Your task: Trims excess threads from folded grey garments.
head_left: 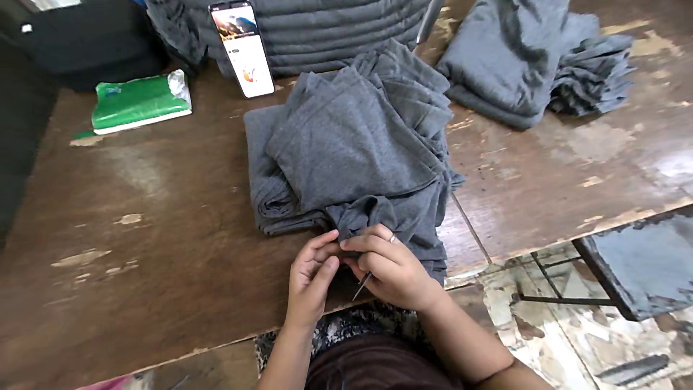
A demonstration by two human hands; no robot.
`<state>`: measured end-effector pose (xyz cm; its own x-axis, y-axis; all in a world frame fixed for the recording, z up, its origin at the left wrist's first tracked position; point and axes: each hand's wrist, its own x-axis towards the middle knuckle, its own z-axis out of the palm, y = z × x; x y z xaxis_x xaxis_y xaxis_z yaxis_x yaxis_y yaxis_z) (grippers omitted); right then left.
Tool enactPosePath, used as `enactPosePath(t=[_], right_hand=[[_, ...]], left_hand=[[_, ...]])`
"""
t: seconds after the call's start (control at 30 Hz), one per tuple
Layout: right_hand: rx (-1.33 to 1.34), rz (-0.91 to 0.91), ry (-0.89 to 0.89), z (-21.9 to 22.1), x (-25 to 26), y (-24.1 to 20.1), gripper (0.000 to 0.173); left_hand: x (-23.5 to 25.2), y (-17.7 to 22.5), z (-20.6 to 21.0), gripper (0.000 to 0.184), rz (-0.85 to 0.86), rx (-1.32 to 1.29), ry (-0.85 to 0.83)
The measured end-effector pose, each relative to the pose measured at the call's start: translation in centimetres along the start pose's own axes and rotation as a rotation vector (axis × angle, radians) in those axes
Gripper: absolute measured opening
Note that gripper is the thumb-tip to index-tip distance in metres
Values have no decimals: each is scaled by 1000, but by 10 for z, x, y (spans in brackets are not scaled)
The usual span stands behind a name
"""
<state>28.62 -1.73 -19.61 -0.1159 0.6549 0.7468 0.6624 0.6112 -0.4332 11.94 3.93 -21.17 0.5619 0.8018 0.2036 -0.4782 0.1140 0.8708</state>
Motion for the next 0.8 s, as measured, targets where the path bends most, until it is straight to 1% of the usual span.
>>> enactPosePath(t=[0.07, 0.17, 0.27, 0.33, 0.4, 0.5, 0.53, 0.6, 0.67, 0.73, 0.8], right_hand=[[16, -17, 54, 2, -1, 0, 11], [63, -21, 93, 4, -3, -7, 11], [120, -37, 39, 5, -3, -22, 11], [144, -53, 3, 6, -3, -29, 13], [169, -46, -20, 6, -3, -31, 13], [164, 65, -32, -3, -6, -28, 7], [142, 131, -21, -7, -8, -25, 11], [63, 271, -24, -15, -13, -16, 26], [-16, 386, -93, -23, -19, -7, 38], [-87, 449, -183, -27, -26, -1, 42], [-133, 457, -209, -29, -31, -1, 42]], left_hand=[[-2, -2, -2, 38, 27, 14, -49], [-2, -4, 3, 39, 115, 143, -60], [-2, -9, 12, 34, 235, 353, 28], [0, -13, 15, 24, 319, 475, 123], [1, -15, 15, 17, 360, 481, 170], [2, -14, 18, 17, 320, 379, 207], [3, -12, 19, 15, 295, 351, 230], [2, -11, 19, 6, 223, 290, 281], [2, -12, 17, 6, 171, 230, 321], [2, -12, 15, 9, 151, 178, 334], [2, -12, 16, 11, 137, 149, 343]])
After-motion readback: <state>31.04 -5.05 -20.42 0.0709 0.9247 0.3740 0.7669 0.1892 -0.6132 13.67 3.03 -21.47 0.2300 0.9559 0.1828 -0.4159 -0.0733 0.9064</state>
